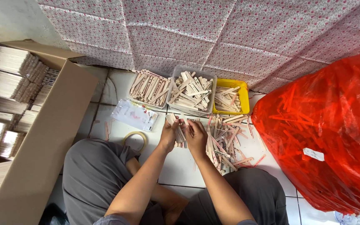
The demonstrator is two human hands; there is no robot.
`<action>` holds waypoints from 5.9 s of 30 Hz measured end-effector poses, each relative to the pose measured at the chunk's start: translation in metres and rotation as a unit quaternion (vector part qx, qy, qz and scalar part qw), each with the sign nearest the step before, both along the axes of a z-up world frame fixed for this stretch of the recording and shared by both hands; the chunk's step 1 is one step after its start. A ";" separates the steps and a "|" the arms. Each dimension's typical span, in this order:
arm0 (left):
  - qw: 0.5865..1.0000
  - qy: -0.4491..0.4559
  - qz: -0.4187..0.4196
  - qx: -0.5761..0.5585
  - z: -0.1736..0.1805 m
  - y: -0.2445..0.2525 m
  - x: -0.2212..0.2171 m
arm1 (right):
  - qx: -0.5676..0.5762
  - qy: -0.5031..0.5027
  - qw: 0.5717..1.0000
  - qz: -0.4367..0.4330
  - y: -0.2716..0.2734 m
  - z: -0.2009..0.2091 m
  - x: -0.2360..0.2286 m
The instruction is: The person sits on the floor and gathers small wooden sticks from a pile, aligns them into neat bundles, and places them into clear plastic bags. The person then sets the filled bags aside and repeats the process with more sticks from the surrounding containers.
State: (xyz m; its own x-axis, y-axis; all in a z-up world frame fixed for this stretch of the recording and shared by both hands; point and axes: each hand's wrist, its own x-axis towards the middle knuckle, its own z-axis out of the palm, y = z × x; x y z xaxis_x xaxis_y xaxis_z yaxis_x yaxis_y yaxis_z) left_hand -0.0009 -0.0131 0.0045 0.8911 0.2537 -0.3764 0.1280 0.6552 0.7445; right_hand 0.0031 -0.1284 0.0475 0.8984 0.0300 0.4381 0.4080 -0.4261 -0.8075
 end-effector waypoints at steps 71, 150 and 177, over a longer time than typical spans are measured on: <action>0.998 0.005 -0.041 0.051 0.006 0.025 0.003 | 0.215 0.484 0.799 0.284 0.007 -0.036 -0.012; 0.839 0.135 0.523 0.064 0.038 0.163 -0.006 | 0.206 0.493 0.829 0.165 0.196 -0.083 0.018; 0.954 -0.049 0.247 0.161 0.065 0.064 -0.008 | -0.045 0.197 0.971 0.129 0.016 0.030 -0.003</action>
